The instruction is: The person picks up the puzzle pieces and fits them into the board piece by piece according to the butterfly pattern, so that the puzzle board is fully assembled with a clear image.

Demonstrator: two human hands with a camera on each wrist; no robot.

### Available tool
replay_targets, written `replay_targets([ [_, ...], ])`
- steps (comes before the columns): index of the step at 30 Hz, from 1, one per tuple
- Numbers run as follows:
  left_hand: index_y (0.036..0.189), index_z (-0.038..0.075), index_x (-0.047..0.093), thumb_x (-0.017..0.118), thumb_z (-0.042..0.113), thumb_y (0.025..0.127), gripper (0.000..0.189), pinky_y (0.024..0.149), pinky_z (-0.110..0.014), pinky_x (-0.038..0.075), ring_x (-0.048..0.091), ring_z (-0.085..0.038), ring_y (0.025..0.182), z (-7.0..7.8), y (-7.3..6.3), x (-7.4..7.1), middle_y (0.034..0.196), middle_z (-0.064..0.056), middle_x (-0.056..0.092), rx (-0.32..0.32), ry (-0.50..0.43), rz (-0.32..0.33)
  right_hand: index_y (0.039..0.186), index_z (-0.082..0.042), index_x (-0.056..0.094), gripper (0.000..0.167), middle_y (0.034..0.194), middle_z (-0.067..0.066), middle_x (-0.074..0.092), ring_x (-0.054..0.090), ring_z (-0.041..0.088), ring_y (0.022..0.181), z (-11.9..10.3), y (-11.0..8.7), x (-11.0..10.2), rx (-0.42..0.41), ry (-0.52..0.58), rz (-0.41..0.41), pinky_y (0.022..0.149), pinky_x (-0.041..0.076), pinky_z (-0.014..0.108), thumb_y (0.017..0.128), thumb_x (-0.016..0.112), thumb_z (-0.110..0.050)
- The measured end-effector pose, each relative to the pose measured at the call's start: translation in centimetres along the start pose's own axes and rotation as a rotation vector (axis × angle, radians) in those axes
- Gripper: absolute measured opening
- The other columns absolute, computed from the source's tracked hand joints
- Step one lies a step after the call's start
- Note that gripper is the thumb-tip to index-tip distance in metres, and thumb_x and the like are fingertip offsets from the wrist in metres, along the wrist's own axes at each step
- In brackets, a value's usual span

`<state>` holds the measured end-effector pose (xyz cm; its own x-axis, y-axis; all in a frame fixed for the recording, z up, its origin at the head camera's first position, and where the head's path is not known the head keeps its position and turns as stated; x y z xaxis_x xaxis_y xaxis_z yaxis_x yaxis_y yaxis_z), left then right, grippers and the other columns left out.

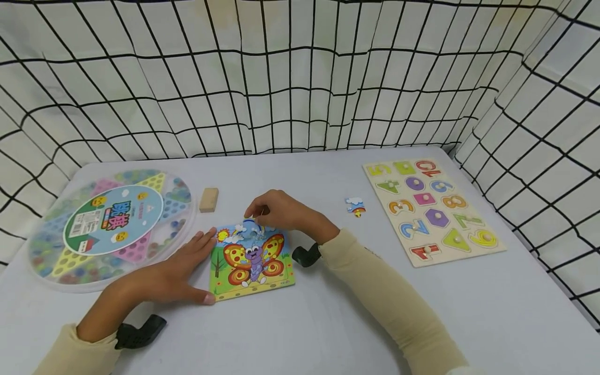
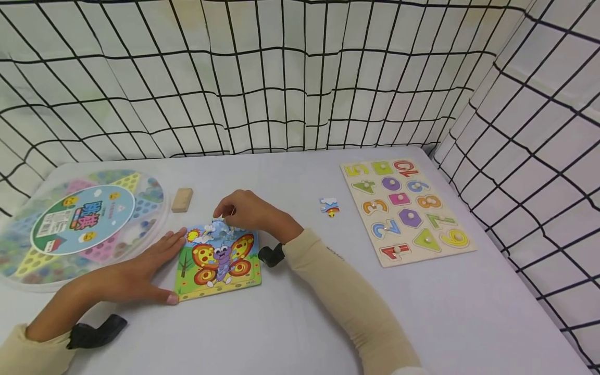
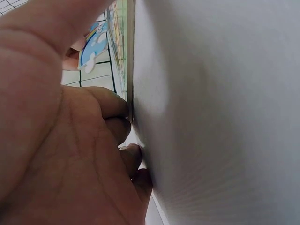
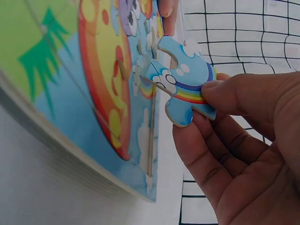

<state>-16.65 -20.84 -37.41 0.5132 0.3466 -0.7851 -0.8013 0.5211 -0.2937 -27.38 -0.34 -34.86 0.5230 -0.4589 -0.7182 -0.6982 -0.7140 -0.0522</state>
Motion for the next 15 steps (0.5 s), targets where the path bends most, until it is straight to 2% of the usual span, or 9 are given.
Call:
replay_targets([
  [6,0.155,0.0,0.011,0.078,0.055,0.074,0.119,0.109,-0.067,0.009,-0.01,-0.041,0.145,0.1,0.0,0.0,0.162,-0.013,-0.005,-0.003,0.001,-0.013,0.109,-0.008,0.072,0.017,0.094,-0.001,0.065,0.059,0.011,0.087,-0.1,-0.1,0.6,-0.012,-0.003,-0.002,0.079,0.048,0.018,0.094,0.065,-0.006],
  [15,0.155,0.0,0.011,0.078,0.055,0.073,0.119,0.109,-0.066,0.009,-0.01,-0.041,0.145,-0.1,-0.1,0.1,0.162,-0.012,-0.006,-0.017,0.005,-0.017,0.108,-0.008,0.072,0.017,0.096,-0.002,0.066,0.059,0.009,0.087,-0.5,0.3,1.3,-0.025,-0.065,0.008,0.078,0.047,0.015,0.093,0.065,-0.006],
])
Point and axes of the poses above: each hand's wrist, its own y-axis towards the middle knuckle, its own x-axis out of the palm, z = x × y, the point moved 4 cm from there along y, towards the middle knuckle
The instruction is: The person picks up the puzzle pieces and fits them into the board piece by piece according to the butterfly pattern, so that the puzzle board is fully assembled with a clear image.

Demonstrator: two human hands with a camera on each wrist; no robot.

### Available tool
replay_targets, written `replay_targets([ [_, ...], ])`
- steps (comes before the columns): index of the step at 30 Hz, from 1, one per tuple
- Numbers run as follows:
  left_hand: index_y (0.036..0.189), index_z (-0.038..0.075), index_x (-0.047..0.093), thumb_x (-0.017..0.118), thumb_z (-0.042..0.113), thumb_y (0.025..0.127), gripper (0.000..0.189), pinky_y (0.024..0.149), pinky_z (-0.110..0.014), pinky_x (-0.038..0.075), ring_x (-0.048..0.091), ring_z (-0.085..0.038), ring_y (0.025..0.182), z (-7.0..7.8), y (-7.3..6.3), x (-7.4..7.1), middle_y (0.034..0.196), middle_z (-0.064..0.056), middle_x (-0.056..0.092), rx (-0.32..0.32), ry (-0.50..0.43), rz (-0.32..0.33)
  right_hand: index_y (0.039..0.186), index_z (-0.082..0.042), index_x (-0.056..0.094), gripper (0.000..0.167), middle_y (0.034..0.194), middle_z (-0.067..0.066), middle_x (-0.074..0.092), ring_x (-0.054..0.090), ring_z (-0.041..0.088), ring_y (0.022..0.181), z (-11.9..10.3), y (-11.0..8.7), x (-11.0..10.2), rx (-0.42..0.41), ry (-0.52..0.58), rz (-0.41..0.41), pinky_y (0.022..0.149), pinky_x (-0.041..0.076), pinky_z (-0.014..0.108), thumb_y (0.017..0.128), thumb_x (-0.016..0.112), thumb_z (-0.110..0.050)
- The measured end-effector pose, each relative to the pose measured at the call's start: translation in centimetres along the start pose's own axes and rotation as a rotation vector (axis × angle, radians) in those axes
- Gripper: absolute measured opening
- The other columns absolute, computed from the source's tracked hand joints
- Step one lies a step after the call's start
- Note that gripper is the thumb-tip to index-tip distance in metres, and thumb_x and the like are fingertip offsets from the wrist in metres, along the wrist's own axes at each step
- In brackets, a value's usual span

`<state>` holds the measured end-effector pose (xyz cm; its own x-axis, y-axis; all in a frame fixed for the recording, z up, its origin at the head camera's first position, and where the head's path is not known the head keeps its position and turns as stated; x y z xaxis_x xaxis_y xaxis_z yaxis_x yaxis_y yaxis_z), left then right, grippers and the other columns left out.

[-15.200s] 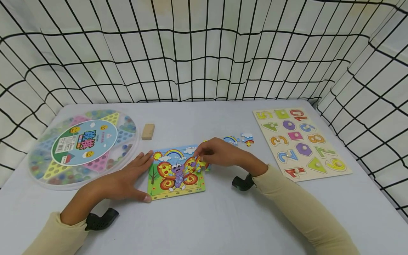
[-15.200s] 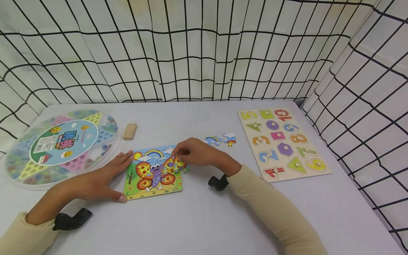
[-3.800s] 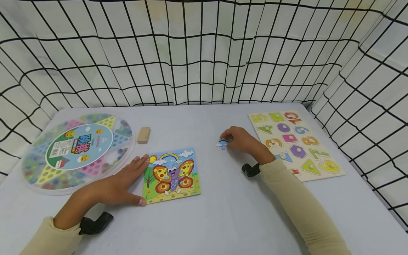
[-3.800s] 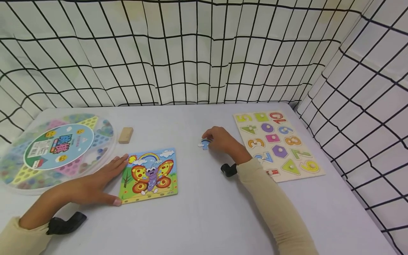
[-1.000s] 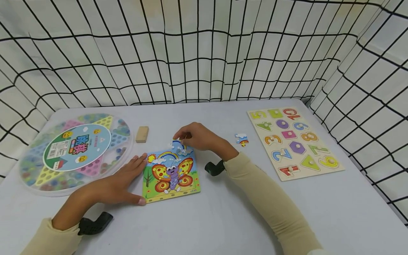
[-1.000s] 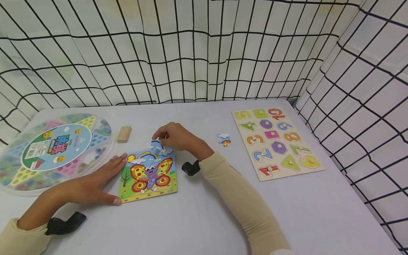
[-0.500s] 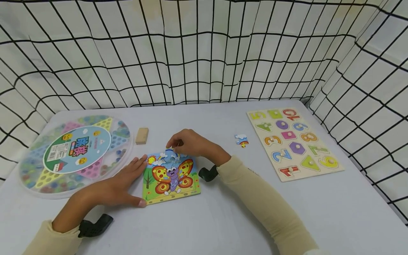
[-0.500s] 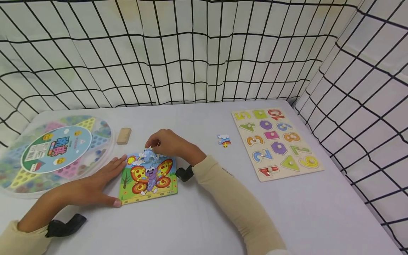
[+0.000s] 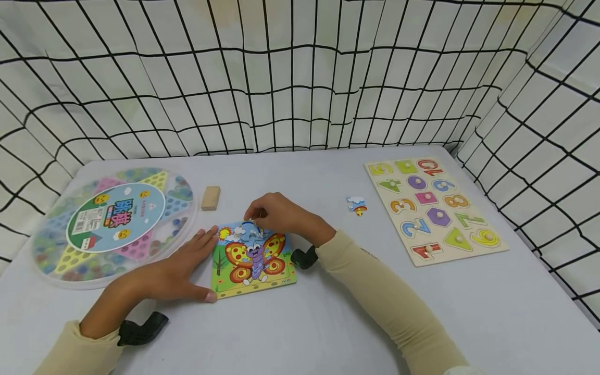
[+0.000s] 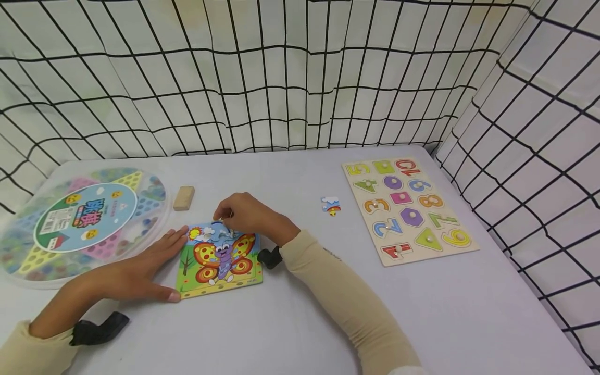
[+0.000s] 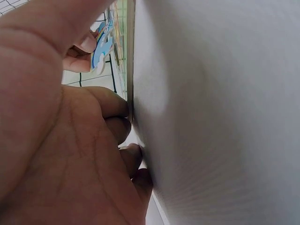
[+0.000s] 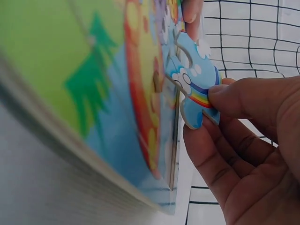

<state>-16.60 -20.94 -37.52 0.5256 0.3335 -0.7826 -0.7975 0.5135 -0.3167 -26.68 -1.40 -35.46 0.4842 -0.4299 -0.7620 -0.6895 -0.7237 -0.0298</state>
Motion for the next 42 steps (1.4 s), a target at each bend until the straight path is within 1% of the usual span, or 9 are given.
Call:
replay_targets([
  [6,0.154,-0.001,0.011,0.078,0.055,0.073,0.119,0.109,-0.066,0.009,-0.01,-0.041,0.145,0.0,0.0,-0.2,0.162,-0.012,-0.006,0.005,0.008,0.007,0.109,-0.007,0.072,0.017,0.096,-0.001,0.066,0.058,0.01,0.085,-0.6,0.0,0.3,-0.038,-0.064,0.001,0.075,0.047,0.015,0.094,0.064,-0.007],
  [8,0.155,-0.001,0.011,0.078,0.056,0.073,0.119,0.109,-0.066,0.009,-0.009,-0.041,0.145,0.0,0.0,-0.2,0.162,-0.012,-0.006,0.004,0.009,0.008,0.109,-0.008,0.072,0.017,0.096,-0.002,0.066,0.058,0.009,0.085,-0.7,0.0,0.3,-0.038,-0.078,-0.001,0.075,0.047,0.015,0.094,0.063,-0.007],
  [12,0.155,0.0,0.011,0.078,0.056,0.073,0.12,0.109,-0.066,0.009,-0.01,-0.041,0.145,0.1,0.1,-0.2,0.163,-0.012,-0.006,-0.001,0.008,0.006,0.109,-0.009,0.073,0.017,0.096,-0.003,0.066,0.058,0.008,0.085,-0.7,0.1,0.4,-0.02,-0.105,-0.009,0.074,0.047,0.014,0.094,0.064,-0.008],
  [14,0.155,0.0,0.011,0.078,0.055,0.073,0.12,0.109,-0.066,0.009,-0.009,-0.041,0.145,0.1,0.0,-0.2,0.162,-0.012,-0.006,-0.001,0.006,0.008,0.109,-0.009,0.073,0.018,0.098,-0.003,0.065,0.057,0.009,0.087,-0.6,0.3,0.5,0.003,-0.11,-0.019,0.075,0.047,0.015,0.094,0.064,-0.009],
  [19,0.154,-0.002,0.012,0.079,0.054,0.072,0.119,0.109,-0.066,0.009,-0.009,-0.042,0.145,0.2,-0.2,-0.3,0.162,-0.013,-0.004,0.007,-0.004,0.022,0.113,-0.01,0.072,0.02,0.104,-0.001,0.061,0.056,0.009,0.093,-0.3,0.6,0.8,0.085,-0.09,-0.061,0.078,0.047,0.016,0.093,0.065,-0.009],
  [24,0.154,-0.001,0.012,0.079,0.054,0.073,0.119,0.109,-0.066,0.009,-0.008,-0.042,0.145,0.1,0.0,0.0,0.162,-0.013,-0.004,0.008,-0.013,0.022,0.114,-0.009,0.071,0.022,0.102,-0.003,0.062,0.056,0.008,0.092,0.0,0.8,1.2,0.116,-0.077,-0.091,0.079,0.047,0.016,0.092,0.067,-0.01],
  [33,0.155,0.001,0.012,0.079,0.054,0.072,0.119,0.109,-0.066,0.009,-0.008,-0.041,0.145,0.0,0.1,0.2,0.163,-0.012,-0.005,-0.004,-0.012,0.016,0.114,-0.009,0.072,0.022,0.099,-0.003,0.06,0.054,0.009,0.09,0.5,1.0,1.8,0.121,-0.086,-0.076,0.077,0.046,0.015,0.092,0.068,-0.009],
  [38,0.154,0.0,0.013,0.078,0.055,0.072,0.119,0.109,-0.066,0.009,-0.007,-0.041,0.145,0.0,-0.2,0.3,0.162,-0.013,-0.003,0.02,-0.01,0.034,0.112,-0.009,0.072,0.021,0.099,-0.002,0.058,0.053,0.009,0.091,0.2,0.8,1.9,0.109,-0.122,-0.075,0.077,0.046,0.016,0.092,0.067,-0.009],
  [42,0.154,-0.001,0.013,0.077,0.057,0.073,0.119,0.11,-0.066,0.008,-0.007,-0.041,0.145,0.0,-0.3,0.2,0.163,-0.012,-0.003,0.03,0.003,0.04,0.11,-0.009,0.073,0.019,0.101,-0.001,0.061,0.054,0.01,0.092,-0.1,0.7,1.6,0.106,-0.142,-0.077,0.078,0.046,0.017,0.092,0.067,-0.008],
])
Point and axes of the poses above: each hand's wrist, its own y-axis towards the middle knuckle, its own x-axis out of the palm, z = x × y, the point moved 4 cm from there along y, towards the middle knuckle
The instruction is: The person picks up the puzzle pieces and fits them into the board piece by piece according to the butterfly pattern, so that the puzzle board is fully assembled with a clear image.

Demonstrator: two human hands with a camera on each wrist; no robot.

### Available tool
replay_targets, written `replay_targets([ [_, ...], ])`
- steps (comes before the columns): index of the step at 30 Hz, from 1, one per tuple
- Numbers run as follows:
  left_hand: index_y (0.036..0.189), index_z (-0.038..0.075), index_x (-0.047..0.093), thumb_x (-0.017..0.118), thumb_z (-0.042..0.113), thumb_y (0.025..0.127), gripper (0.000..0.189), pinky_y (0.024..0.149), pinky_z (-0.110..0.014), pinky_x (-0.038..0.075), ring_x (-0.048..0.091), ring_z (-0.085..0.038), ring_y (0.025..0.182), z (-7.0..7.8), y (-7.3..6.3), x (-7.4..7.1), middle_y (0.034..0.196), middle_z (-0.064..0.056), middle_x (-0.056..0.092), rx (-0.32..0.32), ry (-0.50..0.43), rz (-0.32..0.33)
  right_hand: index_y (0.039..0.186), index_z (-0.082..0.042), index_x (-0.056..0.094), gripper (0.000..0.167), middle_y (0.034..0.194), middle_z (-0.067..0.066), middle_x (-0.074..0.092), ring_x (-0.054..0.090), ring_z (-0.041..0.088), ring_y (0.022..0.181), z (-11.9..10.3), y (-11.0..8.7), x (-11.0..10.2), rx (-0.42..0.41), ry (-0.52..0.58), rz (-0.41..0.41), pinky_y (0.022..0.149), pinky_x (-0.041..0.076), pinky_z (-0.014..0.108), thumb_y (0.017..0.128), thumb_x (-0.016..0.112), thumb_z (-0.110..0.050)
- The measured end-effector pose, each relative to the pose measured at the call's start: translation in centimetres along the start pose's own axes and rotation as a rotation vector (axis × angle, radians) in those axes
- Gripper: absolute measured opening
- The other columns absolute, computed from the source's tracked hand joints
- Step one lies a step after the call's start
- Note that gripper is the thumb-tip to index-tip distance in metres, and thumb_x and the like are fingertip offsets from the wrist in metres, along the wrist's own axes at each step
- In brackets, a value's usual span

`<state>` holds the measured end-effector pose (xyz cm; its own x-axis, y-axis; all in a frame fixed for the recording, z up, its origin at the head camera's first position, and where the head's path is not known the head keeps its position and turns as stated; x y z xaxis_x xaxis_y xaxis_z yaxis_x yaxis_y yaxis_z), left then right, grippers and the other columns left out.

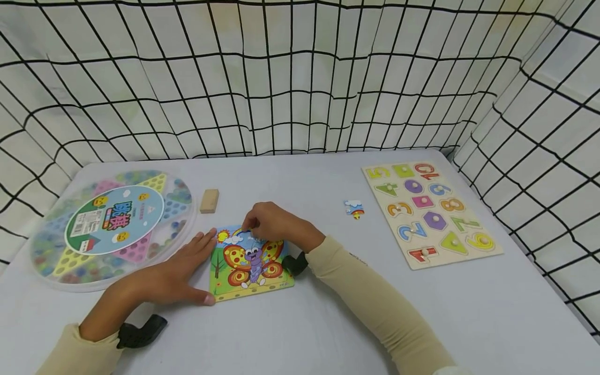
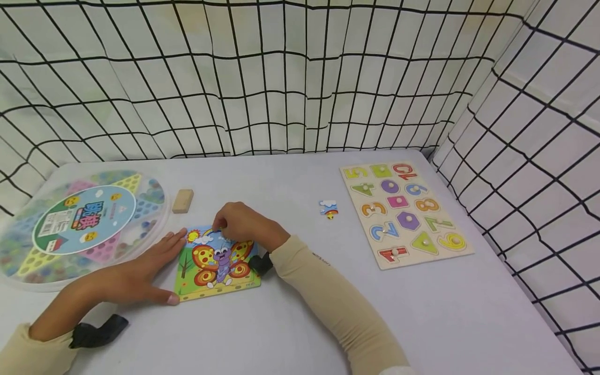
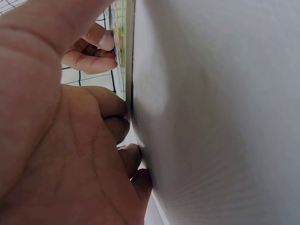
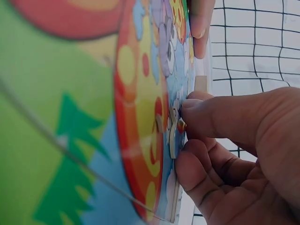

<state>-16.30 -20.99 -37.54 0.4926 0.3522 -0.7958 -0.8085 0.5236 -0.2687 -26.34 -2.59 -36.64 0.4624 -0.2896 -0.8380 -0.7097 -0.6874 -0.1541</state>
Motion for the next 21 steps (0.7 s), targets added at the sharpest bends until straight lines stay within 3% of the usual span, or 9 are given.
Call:
replay_targets([
  [5,0.154,-0.001,0.012,0.076,0.057,0.074,0.118,0.11,-0.066,0.008,-0.008,-0.041,0.145,0.1,0.2,-0.1,0.162,-0.013,-0.004,-0.006,0.007,-0.022,0.113,-0.008,0.072,0.021,0.102,-0.001,0.064,0.055,0.01,0.093,0.2,-0.2,-0.5,-0.002,0.031,-0.01,0.079,0.046,0.018,0.094,0.064,-0.008],
  [10,0.154,-0.001,0.012,0.077,0.057,0.074,0.118,0.109,-0.066,0.009,-0.008,-0.042,0.145,0.1,0.2,-0.1,0.162,-0.014,-0.004,-0.013,0.009,-0.02,0.118,-0.008,0.07,0.024,0.108,0.001,0.064,0.055,0.012,0.095,1.2,-0.9,-1.7,-0.022,0.052,0.034,0.08,0.046,0.018,0.096,0.06,-0.007],
  [21,0.155,0.0,0.011,0.077,0.057,0.074,0.119,0.109,-0.066,0.008,-0.008,-0.042,0.145,0.1,0.1,-0.1,0.162,-0.014,-0.004,-0.006,0.008,-0.019,0.117,-0.003,0.069,0.024,0.112,0.005,0.066,0.057,0.017,0.099,6.7,-5.2,-5.6,0.009,0.094,0.155,0.084,0.049,0.026,0.096,0.06,-0.006],
])
Point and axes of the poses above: each hand's wrist, its own y-axis towards the middle knuckle, its own x-axis out of the palm, z = x × y, the point moved 4 cm from there along y, towards the middle knuckle
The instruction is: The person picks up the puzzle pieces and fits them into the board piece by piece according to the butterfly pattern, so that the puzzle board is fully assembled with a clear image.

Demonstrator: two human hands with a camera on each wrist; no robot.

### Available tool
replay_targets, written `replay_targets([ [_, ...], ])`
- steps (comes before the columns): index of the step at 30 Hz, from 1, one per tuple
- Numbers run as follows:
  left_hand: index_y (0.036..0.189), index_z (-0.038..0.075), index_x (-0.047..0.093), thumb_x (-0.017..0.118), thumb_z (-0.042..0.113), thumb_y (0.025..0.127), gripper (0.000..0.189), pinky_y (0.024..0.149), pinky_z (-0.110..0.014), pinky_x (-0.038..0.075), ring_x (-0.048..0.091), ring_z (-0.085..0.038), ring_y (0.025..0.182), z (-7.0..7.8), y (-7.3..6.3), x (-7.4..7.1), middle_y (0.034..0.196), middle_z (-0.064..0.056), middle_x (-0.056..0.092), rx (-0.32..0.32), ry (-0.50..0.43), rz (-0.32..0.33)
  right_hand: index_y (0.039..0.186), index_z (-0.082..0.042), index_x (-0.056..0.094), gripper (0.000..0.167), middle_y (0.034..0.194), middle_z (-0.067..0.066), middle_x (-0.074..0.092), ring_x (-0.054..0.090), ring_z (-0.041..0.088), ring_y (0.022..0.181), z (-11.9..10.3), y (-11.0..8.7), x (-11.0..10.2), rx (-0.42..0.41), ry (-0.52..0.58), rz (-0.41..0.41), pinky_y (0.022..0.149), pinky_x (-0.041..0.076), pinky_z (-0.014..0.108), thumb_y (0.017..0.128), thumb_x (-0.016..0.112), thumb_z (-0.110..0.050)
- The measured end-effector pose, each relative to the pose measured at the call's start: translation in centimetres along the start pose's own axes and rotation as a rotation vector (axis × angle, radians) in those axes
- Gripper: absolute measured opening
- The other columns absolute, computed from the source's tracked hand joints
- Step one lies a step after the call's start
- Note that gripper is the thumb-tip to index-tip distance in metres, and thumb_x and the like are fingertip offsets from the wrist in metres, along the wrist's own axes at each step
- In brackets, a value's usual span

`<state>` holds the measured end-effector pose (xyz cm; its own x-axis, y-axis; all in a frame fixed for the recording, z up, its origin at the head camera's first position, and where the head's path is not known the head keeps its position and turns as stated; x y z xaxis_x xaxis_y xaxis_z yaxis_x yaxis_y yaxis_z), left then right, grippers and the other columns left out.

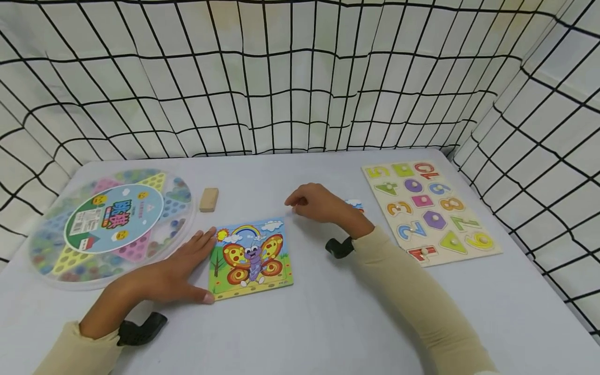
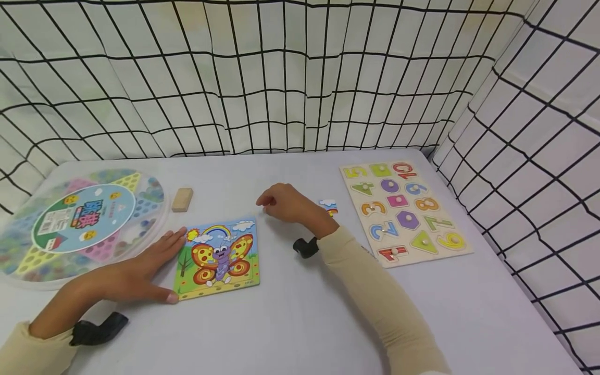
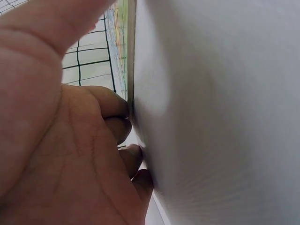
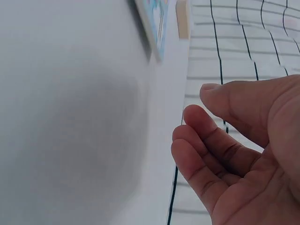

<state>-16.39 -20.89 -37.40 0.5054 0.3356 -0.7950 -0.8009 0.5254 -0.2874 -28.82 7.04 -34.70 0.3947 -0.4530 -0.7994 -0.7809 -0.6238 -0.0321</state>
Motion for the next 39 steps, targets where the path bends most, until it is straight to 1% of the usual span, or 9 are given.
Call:
replay_targets([
  [5,0.155,0.0,0.011,0.077,0.056,0.074,0.118,0.109,-0.066,0.008,-0.008,-0.042,0.145,0.0,0.1,-0.2,0.162,-0.014,-0.004,0.002,0.002,0.0,0.118,-0.002,0.068,0.025,0.112,0.008,0.067,0.059,0.02,0.1,2.4,-2.1,-2.3,0.022,0.012,0.049,0.086,0.05,0.031,0.094,0.062,-0.005],
  [9,0.155,-0.001,0.011,0.076,0.058,0.074,0.119,0.11,-0.066,0.008,-0.007,-0.042,0.145,0.0,-0.1,-0.1,0.162,-0.014,-0.003,0.002,0.006,0.0,0.12,-0.002,0.067,0.027,0.111,0.009,0.066,0.059,0.022,0.1,4.2,-3.9,-3.8,0.065,0.004,0.067,0.087,0.05,0.035,0.093,0.062,-0.005],
  [13,0.154,-0.001,0.012,0.078,0.057,0.072,0.12,0.11,-0.065,0.009,-0.007,-0.042,0.145,0.0,-0.2,0.0,0.162,-0.014,-0.003,-0.013,0.007,0.004,0.121,0.0,0.066,0.029,0.113,0.013,0.066,0.058,0.025,0.102,5.7,-5.2,-4.9,0.094,0.008,0.103,0.089,0.049,0.039,0.092,0.064,-0.004],
  [15,0.154,-0.001,0.012,0.078,0.056,0.072,0.12,0.11,-0.065,0.008,-0.007,-0.042,0.145,0.0,-0.2,0.1,0.162,-0.014,-0.003,-0.018,0.004,0.003,0.122,0.001,0.065,0.031,0.117,0.014,0.065,0.056,0.027,0.107,6.4,-5.6,-5.3,0.111,0.004,0.114,0.092,0.048,0.041,0.092,0.065,-0.004],
  [18,0.155,0.0,0.012,0.078,0.056,0.072,0.12,0.11,-0.065,0.009,-0.007,-0.042,0.145,0.0,-0.1,0.0,0.162,-0.014,-0.003,-0.023,0.006,0.001,0.124,0.0,0.064,0.033,0.123,0.014,0.062,0.053,0.029,0.113,7.2,-6.1,-5.6,0.166,0.006,0.114,0.094,0.047,0.043,0.091,0.066,-0.005],
  [24,0.154,-0.001,0.011,0.078,0.056,0.072,0.12,0.11,-0.065,0.009,-0.007,-0.042,0.145,0.3,-0.1,-0.1,0.162,-0.015,-0.002,-0.016,0.005,0.004,0.128,-0.003,0.062,0.037,0.126,0.013,0.059,0.05,0.03,0.115,8.7,-6.8,-5.6,0.262,0.008,0.093,0.089,0.05,0.041,0.091,0.066,-0.006],
  [30,0.154,-0.001,0.012,0.079,0.056,0.072,0.12,0.11,-0.065,0.008,-0.007,-0.042,0.145,0.3,-0.2,-0.2,0.162,-0.015,-0.002,-0.007,-0.006,0.011,0.13,-0.001,0.06,0.043,0.126,0.015,0.059,0.05,0.032,0.116,9.4,-6.8,-5.3,0.268,-0.022,0.077,0.097,0.045,0.046,0.089,0.067,-0.005],
  [35,0.154,-0.002,0.011,0.078,0.056,0.073,0.12,0.11,-0.065,0.008,-0.007,-0.042,0.145,0.3,-0.2,-0.2,0.162,-0.015,-0.003,0.001,-0.015,0.016,0.131,0.001,0.057,0.047,0.121,0.016,0.061,0.052,0.031,0.111,9.8,-6.8,-5.1,0.262,-0.033,0.089,0.095,0.044,0.045,0.086,0.07,-0.003],
  [39,0.154,-0.002,0.012,0.078,0.056,0.073,0.12,0.11,-0.065,0.008,-0.007,-0.042,0.145,0.3,-0.3,-0.1,0.162,-0.015,-0.003,-0.001,-0.022,0.014,0.128,0.002,0.058,0.044,0.118,0.016,0.061,0.053,0.031,0.109,10.0,-6.7,-4.9,0.255,-0.05,0.089,0.095,0.045,0.045,0.085,0.069,0.001],
])
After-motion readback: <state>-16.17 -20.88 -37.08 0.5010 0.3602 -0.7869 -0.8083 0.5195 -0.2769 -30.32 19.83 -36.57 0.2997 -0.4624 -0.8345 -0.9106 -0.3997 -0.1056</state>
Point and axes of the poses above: each hand's wrist, its own y-axis towards the middle knuckle, its own x-axis out of the palm, z = x × y, the point moved 4 cm from there along y, towards the middle knuckle
